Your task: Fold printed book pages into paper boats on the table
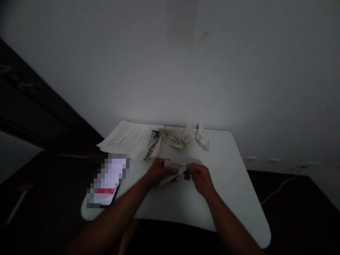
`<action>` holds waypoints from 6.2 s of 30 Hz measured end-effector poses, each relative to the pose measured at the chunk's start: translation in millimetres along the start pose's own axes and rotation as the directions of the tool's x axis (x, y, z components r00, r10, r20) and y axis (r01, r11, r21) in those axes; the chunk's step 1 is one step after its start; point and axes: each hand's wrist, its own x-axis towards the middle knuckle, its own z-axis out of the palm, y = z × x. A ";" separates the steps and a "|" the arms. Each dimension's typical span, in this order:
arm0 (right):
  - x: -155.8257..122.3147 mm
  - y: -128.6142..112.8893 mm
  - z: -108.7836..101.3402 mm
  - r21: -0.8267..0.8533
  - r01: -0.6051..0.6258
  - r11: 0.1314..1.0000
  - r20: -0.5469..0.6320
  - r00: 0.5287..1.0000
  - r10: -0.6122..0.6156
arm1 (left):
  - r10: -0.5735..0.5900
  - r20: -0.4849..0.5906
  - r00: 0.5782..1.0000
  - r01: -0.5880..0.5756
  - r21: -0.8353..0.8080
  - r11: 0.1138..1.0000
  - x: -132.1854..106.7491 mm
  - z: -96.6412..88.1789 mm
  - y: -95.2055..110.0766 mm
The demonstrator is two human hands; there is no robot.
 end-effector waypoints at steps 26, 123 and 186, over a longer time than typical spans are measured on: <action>0.9 10.6 -1.7 0.100 -0.055 0.993 -0.150 0.986 0.070 | 0.301 -0.192 0.934 -0.216 0.366 0.905 -2.1 5.7 -1.0; -1.5 -4.0 3.7 0.030 0.020 0.999 -0.051 0.999 -0.018 | 0.443 0.104 0.890 -0.383 0.696 0.607 -9.4 3.6 1.1; -2.8 -8.7 8.6 -0.090 0.054 0.995 -0.011 0.998 -0.055 | 0.439 0.074 0.895 -0.390 0.607 0.692 -4.5 6.3 1.2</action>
